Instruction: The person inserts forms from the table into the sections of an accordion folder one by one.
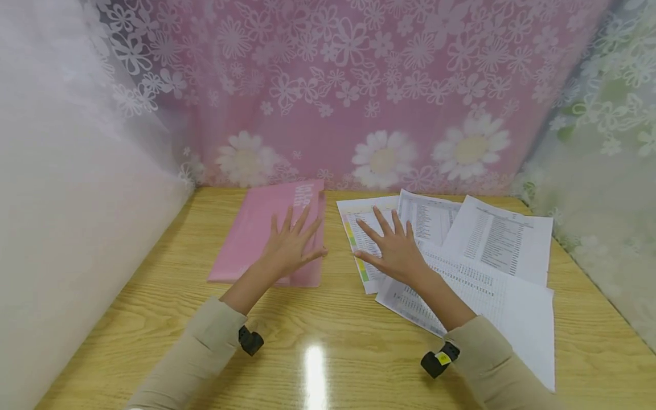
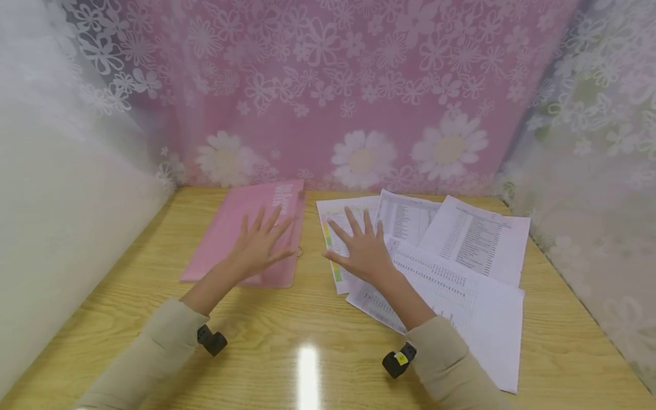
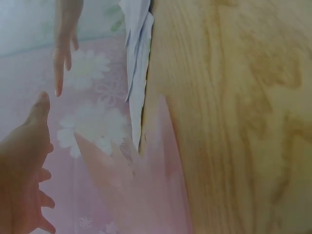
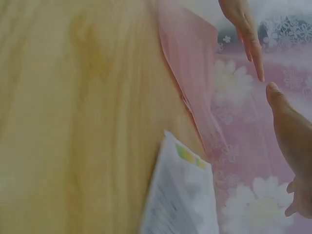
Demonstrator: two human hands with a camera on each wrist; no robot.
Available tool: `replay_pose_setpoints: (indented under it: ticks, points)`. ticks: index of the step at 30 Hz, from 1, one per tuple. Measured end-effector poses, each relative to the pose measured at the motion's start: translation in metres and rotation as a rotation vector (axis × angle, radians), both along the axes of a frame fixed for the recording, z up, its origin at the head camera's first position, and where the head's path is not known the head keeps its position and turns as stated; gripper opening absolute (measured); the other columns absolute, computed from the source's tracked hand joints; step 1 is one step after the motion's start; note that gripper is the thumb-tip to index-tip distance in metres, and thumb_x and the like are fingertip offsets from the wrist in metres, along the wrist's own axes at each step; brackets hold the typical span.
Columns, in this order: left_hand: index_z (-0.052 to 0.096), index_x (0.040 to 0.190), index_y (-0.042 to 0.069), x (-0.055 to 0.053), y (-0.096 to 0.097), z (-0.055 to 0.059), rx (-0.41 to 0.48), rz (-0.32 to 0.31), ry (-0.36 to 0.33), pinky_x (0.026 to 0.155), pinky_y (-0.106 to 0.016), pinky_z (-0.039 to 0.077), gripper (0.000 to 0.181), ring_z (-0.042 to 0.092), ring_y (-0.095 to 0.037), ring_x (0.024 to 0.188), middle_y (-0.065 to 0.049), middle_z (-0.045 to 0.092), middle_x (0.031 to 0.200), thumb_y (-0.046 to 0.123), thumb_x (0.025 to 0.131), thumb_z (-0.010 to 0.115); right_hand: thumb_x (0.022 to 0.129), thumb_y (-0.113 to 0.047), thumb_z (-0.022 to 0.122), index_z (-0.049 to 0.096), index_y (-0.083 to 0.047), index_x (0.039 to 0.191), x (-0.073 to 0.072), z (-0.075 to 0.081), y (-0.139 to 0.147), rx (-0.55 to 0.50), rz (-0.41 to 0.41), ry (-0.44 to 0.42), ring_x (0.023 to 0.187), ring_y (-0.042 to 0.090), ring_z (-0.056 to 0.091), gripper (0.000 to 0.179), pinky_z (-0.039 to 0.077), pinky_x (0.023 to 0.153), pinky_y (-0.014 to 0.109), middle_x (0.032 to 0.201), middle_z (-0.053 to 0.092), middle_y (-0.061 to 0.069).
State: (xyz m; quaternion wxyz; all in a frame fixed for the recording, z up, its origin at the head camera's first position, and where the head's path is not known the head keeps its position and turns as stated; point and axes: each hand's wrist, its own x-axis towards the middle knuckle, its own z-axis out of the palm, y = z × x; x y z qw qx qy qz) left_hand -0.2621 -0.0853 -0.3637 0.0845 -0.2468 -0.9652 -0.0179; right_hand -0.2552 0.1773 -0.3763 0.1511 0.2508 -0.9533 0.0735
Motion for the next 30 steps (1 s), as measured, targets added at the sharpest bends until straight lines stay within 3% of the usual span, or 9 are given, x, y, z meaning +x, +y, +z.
replay_pose_setpoints:
  ticks: [7,18,25,30]
  points:
    - [0.021,0.148,0.021,0.006,-0.015,-0.020,-0.021,-0.019,0.021,0.099,-0.062,0.002,0.074,-0.004,-0.039,0.133,-0.010,0.000,0.152,0.062,0.089,0.038,0.086,-0.065,0.040,0.031,-0.027,0.145,0.005,-0.025,-0.028,-0.042,0.026,-0.048,0.130,0.049,0.007,0.070,0.013,0.093,0.069,0.151,0.011,0.012]
    - [0.023,0.147,0.019,0.011,-0.014,-0.036,-0.061,-0.023,0.000,0.099,-0.063,0.005,0.073,-0.001,-0.039,0.133,-0.012,0.002,0.151,0.061,0.089,0.037,0.089,-0.056,0.046,0.035,-0.023,0.143,0.014,-0.051,-0.067,-0.163,0.063,-0.146,0.129,0.049,0.009,0.065,0.013,0.094,0.067,0.150,0.013,0.014]
    - [0.026,0.146,0.018,0.014,-0.013,-0.042,-0.022,-0.027,-0.012,0.099,-0.062,0.008,0.070,0.001,-0.039,0.133,-0.011,0.004,0.151,0.059,0.090,0.039,0.091,-0.049,0.047,0.041,-0.016,0.140,0.018,-0.071,-0.084,-0.220,0.086,-0.158,0.126,0.047,0.024,0.059,0.020,0.097,0.061,0.140,0.034,0.020]
    - [0.030,0.145,0.019,0.015,-0.014,-0.045,0.007,-0.034,-0.014,0.098,-0.063,0.010,0.066,0.003,-0.041,0.132,-0.013,0.007,0.151,0.056,0.091,0.039,0.089,-0.031,0.059,0.058,-0.004,0.123,0.021,-0.079,-0.100,-0.364,0.065,-0.122,0.117,0.038,0.041,0.044,0.032,0.095,0.053,0.124,0.052,0.018]
